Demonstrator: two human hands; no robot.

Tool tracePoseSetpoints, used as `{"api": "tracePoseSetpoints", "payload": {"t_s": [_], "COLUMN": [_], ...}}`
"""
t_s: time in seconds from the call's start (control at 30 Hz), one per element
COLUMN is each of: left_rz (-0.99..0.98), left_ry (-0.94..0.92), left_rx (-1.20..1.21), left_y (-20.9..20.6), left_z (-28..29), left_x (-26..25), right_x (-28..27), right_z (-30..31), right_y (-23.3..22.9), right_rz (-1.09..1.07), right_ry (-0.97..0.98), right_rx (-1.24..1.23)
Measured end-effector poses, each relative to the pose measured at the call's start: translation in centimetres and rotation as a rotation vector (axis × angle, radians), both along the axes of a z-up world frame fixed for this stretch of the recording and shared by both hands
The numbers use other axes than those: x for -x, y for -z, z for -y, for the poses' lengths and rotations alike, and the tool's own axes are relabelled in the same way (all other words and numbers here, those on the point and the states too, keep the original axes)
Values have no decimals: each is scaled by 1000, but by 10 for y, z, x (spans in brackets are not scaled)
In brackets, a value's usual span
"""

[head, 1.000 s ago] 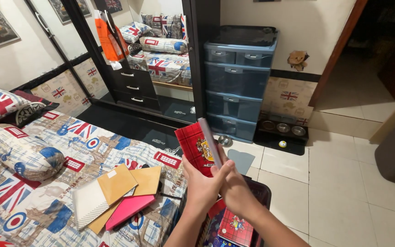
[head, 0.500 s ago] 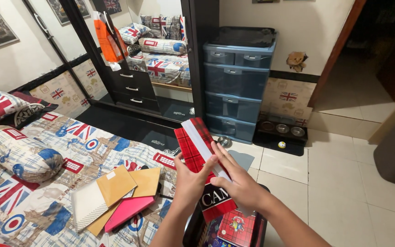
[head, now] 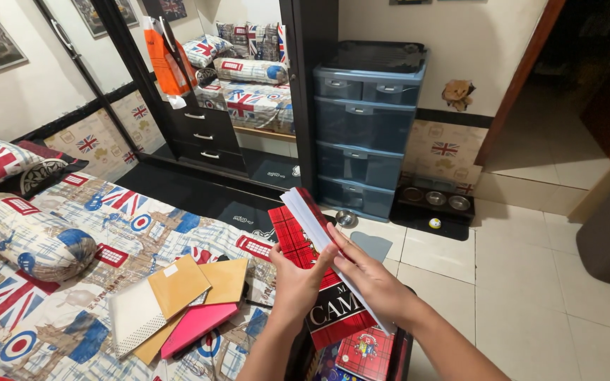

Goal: The person is organizing notebooks and a textbook by taking them out of a storage bin and placing them on a bed.

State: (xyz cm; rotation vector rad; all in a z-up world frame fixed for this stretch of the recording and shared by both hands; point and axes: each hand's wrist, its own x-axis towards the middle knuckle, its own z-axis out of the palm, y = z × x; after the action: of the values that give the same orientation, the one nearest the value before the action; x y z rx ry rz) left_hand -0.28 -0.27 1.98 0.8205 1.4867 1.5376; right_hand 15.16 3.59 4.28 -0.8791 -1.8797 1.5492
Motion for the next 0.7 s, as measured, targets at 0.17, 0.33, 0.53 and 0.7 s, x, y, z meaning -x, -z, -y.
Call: {"api": "tracePoseSetpoints", "payload": {"t_s": [0.17, 0.33, 0.53, 0.7], "left_rz": [-81, -131, -116, -177], "left_ry": [-26, -43, -73, -93], "left_rx": [3, 1, -42, 3], "left_y": [3, 10, 8, 14], "left_z": [-1, -2, -2, -4], "left_x": [1, 3, 4, 6], "right_x": [-1, 0, 3, 4], "right_z": [0, 1, 5, 3], "right_y": [2, -4, -8, 2], "right_rz": [-38, -17, -47, -97], "right_ry": [-9, -2, 118, 121], "right_rx": [22, -48, 296, 220]}}
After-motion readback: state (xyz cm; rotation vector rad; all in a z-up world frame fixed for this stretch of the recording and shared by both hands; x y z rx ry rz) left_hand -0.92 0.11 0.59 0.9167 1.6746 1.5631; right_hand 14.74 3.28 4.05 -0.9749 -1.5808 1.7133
